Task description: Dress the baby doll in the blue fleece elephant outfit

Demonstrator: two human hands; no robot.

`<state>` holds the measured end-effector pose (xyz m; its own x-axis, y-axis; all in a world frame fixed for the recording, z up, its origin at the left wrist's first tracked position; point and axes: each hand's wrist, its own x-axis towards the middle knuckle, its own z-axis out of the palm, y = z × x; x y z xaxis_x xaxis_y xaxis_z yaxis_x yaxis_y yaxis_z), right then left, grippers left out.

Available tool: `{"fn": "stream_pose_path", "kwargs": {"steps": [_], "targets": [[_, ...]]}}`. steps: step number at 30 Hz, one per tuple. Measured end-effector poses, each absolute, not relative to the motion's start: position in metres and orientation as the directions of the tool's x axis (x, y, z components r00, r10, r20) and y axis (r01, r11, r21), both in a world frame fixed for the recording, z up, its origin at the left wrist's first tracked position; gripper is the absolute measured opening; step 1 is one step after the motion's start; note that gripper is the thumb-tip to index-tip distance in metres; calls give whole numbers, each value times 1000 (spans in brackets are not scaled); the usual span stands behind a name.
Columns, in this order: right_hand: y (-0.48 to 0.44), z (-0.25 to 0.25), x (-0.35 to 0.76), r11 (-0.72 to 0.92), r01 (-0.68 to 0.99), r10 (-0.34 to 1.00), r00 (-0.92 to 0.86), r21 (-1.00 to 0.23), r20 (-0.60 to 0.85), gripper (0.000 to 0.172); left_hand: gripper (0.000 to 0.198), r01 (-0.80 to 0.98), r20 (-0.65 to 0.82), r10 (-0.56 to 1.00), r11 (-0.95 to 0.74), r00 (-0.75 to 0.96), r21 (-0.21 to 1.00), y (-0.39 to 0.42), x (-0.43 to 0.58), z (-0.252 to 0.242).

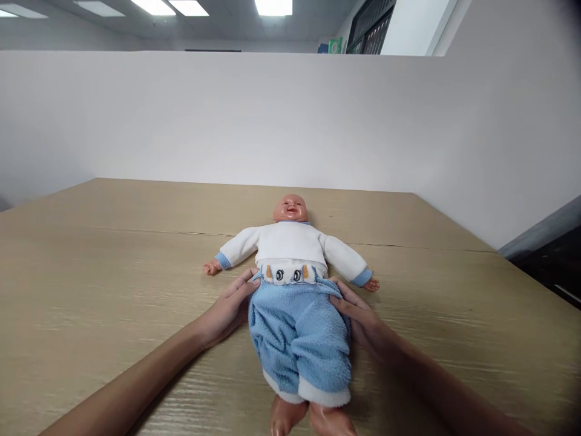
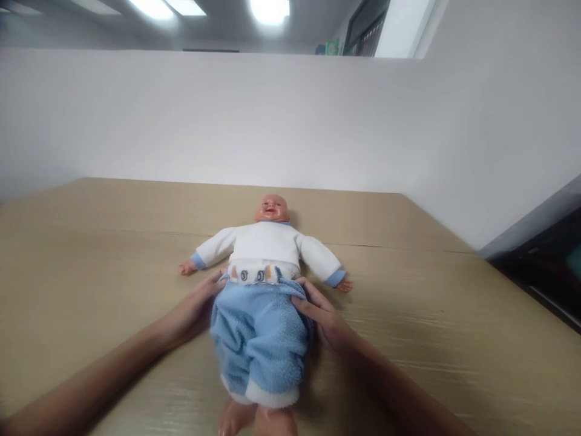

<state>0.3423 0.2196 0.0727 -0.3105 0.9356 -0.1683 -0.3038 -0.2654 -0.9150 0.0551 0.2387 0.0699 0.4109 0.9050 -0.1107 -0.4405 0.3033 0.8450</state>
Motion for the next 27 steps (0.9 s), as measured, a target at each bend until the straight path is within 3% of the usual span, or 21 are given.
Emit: {"fn": "stream_pose_path", "kwargs": {"steps": [4,10,16,22,27], "targets": [[218,75,341,-309,-320,928,-310,-896,-209,47,37,-434,-163,896,352,414,830,237,55,72],[219,68,339,-376,-371,919,-267,-849,-290,70,34,-455,-122,883,347,454,820,232,57,78],[219,71,340,-212,-341,956,-268,-916,-122,42,36,-459,-127,897,333,423,824,232,59,86],[225,74,343,-179,-326,947,-314,-928,-72,37,29,-373,-102,911,263,400,890,240,55,83],[225,73,346,-147,-289,941,-335,-946,-44,28,32,-163,-55,927,123,371,979,243,45,83]]}}
